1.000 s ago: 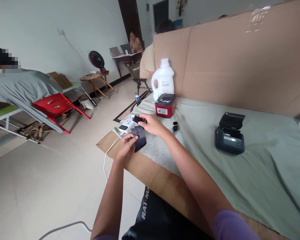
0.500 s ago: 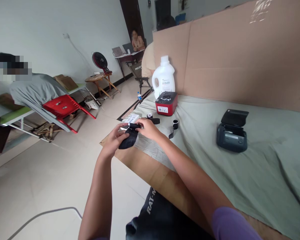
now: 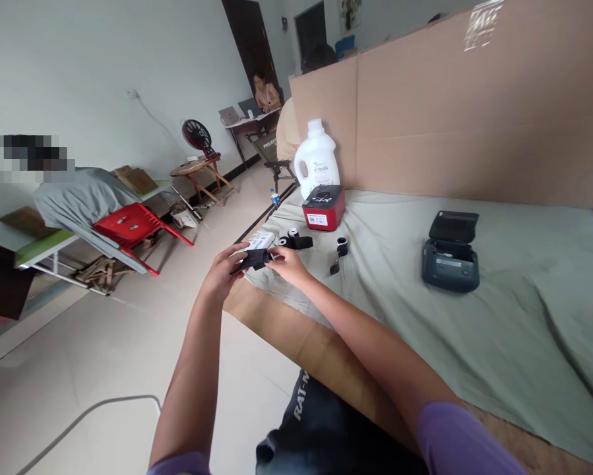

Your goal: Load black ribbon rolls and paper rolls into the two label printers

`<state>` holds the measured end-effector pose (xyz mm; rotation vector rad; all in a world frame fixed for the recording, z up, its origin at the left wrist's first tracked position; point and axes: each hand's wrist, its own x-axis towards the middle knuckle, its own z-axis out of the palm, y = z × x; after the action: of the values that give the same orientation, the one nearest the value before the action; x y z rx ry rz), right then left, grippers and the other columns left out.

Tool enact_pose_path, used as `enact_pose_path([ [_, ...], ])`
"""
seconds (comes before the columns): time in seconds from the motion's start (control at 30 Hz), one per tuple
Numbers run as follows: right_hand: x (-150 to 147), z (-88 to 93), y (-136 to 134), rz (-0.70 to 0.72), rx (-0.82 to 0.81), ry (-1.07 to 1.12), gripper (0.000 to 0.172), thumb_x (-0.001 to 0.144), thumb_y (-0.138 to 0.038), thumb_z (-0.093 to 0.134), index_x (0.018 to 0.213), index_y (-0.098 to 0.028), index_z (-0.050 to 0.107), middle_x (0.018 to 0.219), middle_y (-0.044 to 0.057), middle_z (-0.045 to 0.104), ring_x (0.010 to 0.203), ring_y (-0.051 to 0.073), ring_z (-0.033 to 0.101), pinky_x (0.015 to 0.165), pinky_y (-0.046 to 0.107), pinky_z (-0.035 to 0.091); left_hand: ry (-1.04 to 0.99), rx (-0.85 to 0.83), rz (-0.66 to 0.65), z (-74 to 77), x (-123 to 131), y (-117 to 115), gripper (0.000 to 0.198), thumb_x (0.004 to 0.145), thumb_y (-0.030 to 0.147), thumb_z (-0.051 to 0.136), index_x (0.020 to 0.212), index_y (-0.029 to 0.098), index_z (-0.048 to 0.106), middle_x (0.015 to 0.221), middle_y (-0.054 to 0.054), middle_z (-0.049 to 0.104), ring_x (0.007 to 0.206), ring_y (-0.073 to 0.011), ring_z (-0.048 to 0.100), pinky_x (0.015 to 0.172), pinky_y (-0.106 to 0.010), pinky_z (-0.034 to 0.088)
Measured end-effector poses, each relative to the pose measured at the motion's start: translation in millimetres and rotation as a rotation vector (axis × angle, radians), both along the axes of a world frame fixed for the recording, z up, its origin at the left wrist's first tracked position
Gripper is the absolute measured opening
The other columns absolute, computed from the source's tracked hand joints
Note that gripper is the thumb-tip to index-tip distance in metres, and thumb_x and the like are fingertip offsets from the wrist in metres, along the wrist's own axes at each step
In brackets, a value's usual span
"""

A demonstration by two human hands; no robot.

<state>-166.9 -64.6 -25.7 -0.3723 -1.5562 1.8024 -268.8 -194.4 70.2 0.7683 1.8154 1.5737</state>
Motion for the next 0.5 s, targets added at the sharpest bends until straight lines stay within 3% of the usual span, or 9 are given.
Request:
enact_pose_path([
  [0.13,-1.1,-4.9,0.8,-0.039,-0.08,-0.004,0.025,0.069,-0.024,0.074,0.092,-0.017,0.068,0.077,0.0,0.068,0.071,0.016,0.068,0.063,0.026,0.049,-0.195,0.108,-0.007,-8.2,-9.6,-5.5,0.041,0.064,0.024,0.075,0.104,0.016,0.07,0.066,0.002,0.058,0.046,-0.0051,0.044,0.039,-0.016,0.026],
  [0.27,-2.5,-6.8,4.4,-0.079,-0.17,0.003,0.028,0.07,-0.031,0.075,0.092,-0.018,0.064,0.072,0.0,0.066,0.068,0.018,0.069,0.05,0.023,0.044,-0.343,0.137,0.044,-18.6,-12.6,-11.7,0.022,0.067,0.022,0.069,0.087,0.015,0.071,0.078,-0.005,0.069,0.046,-0.0048,0.043,0.036,-0.017,0.029],
  [0.4,1.0,-1.3,12.1,-0.129,-0.212,0.005,0.027,0.068,-0.031,0.076,0.088,-0.018,0.064,0.072,-0.001,0.065,0.065,0.017,0.068,0.046,0.022,0.041,-0.312,0.105,0.014,-33.2,-8.8,-18.4,0.009,0.062,0.016,0.068,0.071,0.014,0.068,0.089,-0.011,0.074,0.054,-0.0084,0.054,0.043,-0.02,0.041],
  [0.5,6.4,4.3,20.2,-0.163,-0.225,-0.003,0.027,0.068,-0.03,0.076,0.089,-0.017,0.066,0.072,0.0,0.065,0.064,0.015,0.066,0.049,0.023,0.043,-0.192,0.065,-0.081,-43.4,-4.2,-19.0,0.014,0.061,0.019,0.079,0.068,0.014,0.067,0.091,-0.01,0.074,0.065,-0.0121,0.062,0.053,-0.022,0.047],
])
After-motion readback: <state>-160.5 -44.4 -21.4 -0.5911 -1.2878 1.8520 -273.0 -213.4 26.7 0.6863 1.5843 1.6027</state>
